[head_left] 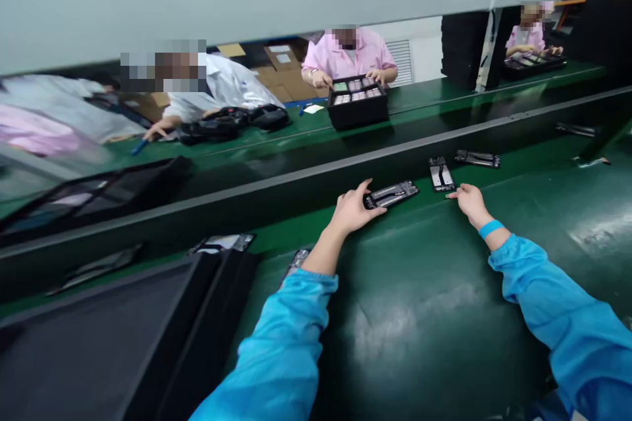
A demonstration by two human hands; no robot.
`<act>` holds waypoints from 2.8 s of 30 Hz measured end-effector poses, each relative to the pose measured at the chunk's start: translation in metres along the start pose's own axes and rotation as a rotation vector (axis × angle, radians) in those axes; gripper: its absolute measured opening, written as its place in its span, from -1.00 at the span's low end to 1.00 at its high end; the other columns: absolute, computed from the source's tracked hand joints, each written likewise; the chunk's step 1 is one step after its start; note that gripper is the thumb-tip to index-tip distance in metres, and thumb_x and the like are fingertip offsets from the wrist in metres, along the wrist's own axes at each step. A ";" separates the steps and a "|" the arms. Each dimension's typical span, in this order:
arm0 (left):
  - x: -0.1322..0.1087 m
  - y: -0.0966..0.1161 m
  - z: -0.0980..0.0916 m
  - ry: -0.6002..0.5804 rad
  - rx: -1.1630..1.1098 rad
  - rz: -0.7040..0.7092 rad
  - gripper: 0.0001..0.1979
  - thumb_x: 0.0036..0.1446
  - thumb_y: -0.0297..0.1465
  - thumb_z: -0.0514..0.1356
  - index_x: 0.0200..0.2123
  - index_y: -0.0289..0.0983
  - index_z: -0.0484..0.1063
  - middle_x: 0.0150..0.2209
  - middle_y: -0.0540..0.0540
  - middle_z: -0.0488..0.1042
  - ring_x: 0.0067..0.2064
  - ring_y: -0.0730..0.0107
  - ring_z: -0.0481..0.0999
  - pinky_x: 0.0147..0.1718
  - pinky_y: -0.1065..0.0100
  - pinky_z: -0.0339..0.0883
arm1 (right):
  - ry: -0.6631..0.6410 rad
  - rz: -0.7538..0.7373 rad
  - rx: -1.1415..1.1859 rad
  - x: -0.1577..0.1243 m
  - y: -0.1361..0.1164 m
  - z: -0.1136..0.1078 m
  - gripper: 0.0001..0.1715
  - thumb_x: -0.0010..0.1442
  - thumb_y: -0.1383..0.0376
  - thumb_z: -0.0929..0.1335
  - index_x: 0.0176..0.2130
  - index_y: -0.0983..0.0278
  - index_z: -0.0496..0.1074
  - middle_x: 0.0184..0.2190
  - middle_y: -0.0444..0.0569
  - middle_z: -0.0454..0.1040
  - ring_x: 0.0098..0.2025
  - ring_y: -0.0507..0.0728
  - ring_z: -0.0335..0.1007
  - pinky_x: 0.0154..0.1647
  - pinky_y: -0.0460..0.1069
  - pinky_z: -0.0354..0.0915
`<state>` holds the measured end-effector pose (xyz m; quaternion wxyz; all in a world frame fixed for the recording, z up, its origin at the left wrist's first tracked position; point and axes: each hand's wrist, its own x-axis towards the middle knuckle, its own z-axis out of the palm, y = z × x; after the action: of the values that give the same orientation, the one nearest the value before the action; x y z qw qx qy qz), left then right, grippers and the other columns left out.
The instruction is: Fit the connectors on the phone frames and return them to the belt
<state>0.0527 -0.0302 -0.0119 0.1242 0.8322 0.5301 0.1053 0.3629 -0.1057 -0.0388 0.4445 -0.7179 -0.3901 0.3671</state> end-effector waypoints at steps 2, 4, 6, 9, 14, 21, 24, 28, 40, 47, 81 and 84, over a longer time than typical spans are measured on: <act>-0.025 0.015 -0.006 0.030 0.045 -0.021 -0.07 0.13 -0.01 0.29 0.42 -0.27 0.03 0.19 -0.32 0.44 0.20 -0.15 0.41 0.13 0.03 0.24 | 0.069 -0.041 -0.151 0.001 0.004 -0.004 -0.83 0.29 0.25 0.33 -0.17 0.32 0.41 -0.25 0.14 0.57 -0.20 0.19 0.47 -0.21 -0.05 0.24; -0.061 0.031 -0.008 0.046 0.149 -0.077 -0.06 0.17 0.08 0.22 0.42 -0.33 0.03 0.15 -0.42 0.45 0.14 -0.27 0.45 0.03 -0.02 0.31 | 0.104 -0.085 -0.294 -0.005 0.008 -0.009 -0.85 0.29 0.28 0.34 -0.19 0.32 0.46 -0.22 0.15 0.56 -0.11 0.25 0.46 -0.17 -0.02 0.21; -0.102 0.046 -0.004 0.008 0.274 -0.117 -0.06 0.21 0.17 0.14 0.41 -0.37 0.07 0.04 -0.43 0.51 0.04 -0.28 0.51 -0.06 -0.03 0.34 | 0.076 -0.143 -0.408 -0.022 0.013 -0.010 -0.84 0.33 0.29 0.32 -0.21 0.29 0.49 -0.24 0.11 0.55 -0.14 0.26 0.45 -0.21 -0.01 0.18; -0.145 0.063 0.006 -0.162 0.229 -0.003 -0.22 0.29 0.16 0.07 0.32 -0.31 0.26 -0.17 -0.28 0.60 -0.15 -0.09 0.59 -0.15 0.06 0.36 | -0.070 -0.249 -0.526 -0.059 0.017 -0.004 -0.79 0.37 0.26 0.32 -0.30 0.24 0.50 -0.37 -0.02 0.53 -0.27 0.19 0.44 -0.31 -0.03 0.13; -0.134 0.069 0.025 -0.072 0.016 0.476 -0.49 0.38 -0.21 0.11 0.33 -0.19 0.27 0.25 -0.25 0.38 0.29 -0.05 0.31 0.21 0.00 0.16 | -0.292 -0.386 -0.586 -0.106 0.017 0.003 -0.76 0.31 0.14 0.41 -0.34 0.22 0.50 -0.54 -0.16 0.41 -0.46 0.10 0.33 -0.43 -0.04 0.04; -0.133 0.080 0.039 -0.115 -0.102 0.446 -0.58 0.30 -0.18 0.21 0.14 -0.23 0.42 0.03 -0.18 0.50 0.07 0.05 0.42 0.11 -0.01 0.15 | -0.414 -0.308 -0.606 -0.136 0.017 -0.029 -0.59 0.33 0.04 0.38 -0.44 0.23 0.43 -0.61 -0.20 0.32 -0.53 0.07 0.24 -0.48 -0.05 0.01; -0.155 0.090 0.042 -0.100 -0.098 0.321 -0.55 0.30 -0.10 0.20 0.09 -0.29 0.41 -0.04 -0.20 0.52 -0.03 0.06 0.44 -0.04 0.06 0.19 | -0.470 -0.308 -0.784 -0.163 0.017 -0.030 -0.62 0.29 0.00 0.44 -0.35 0.23 0.45 -0.57 -0.19 0.37 -0.51 0.09 0.31 -0.46 -0.04 -0.01; -0.167 0.100 0.045 -0.134 -0.114 0.265 -0.56 0.32 -0.14 0.19 0.13 -0.31 0.38 -0.10 -0.17 0.53 -0.10 0.11 0.46 -0.12 0.12 0.18 | -0.453 -0.360 -0.941 -0.190 0.021 -0.017 -0.59 0.25 -0.01 0.49 -0.21 0.25 0.40 -0.54 -0.16 0.41 -0.47 0.16 0.39 -0.44 -0.03 -0.04; -0.159 0.098 0.049 -0.033 -0.272 0.534 -0.76 0.40 -0.37 0.10 -0.29 -0.29 0.51 -0.31 -0.07 0.43 -0.25 0.28 0.36 -0.24 0.22 0.08 | -0.716 -0.142 -0.691 -0.172 -0.003 -0.029 -0.70 0.25 0.16 0.44 -0.40 0.24 0.34 -0.60 -0.25 0.26 -0.56 0.01 0.17 -0.51 -0.07 -0.01; -0.162 0.106 0.056 0.073 -0.200 0.516 -0.74 0.39 -0.40 0.07 -0.36 -0.31 0.43 -0.35 -0.09 0.41 -0.27 0.24 0.31 -0.28 0.20 0.06 | -0.849 0.353 -0.546 -0.152 -0.006 -0.019 -0.68 0.27 0.21 0.35 -0.47 0.29 0.52 -0.67 -0.23 0.23 -0.72 -0.04 0.08 -0.79 -0.14 0.01; -0.155 0.107 0.058 -0.083 -0.315 0.434 -0.80 0.36 -0.48 0.06 -0.26 -0.30 0.47 -0.22 -0.14 0.45 -0.13 0.18 0.33 -0.19 0.19 0.12 | -0.796 0.391 -0.516 -0.146 -0.014 -0.009 -0.74 0.14 0.33 0.35 -0.55 0.31 0.49 -0.74 -0.25 0.17 -0.69 -0.06 -0.04 -0.66 -0.11 -0.13; -0.151 0.110 0.059 -0.087 -0.285 0.435 -0.80 0.37 -0.47 0.04 -0.24 -0.31 0.46 -0.17 -0.17 0.47 -0.11 0.16 0.34 -0.16 0.19 0.13 | -0.811 0.408 -0.514 -0.145 -0.015 -0.010 -0.73 0.14 0.27 0.36 -0.54 0.31 0.49 -0.76 -0.26 0.14 -0.70 -0.06 -0.06 -0.68 -0.11 -0.15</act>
<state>0.1025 -0.2175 -0.0396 0.2372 0.9044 0.3129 0.1673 0.3067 -0.2334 0.0046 -0.0134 -0.6655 -0.4605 0.5873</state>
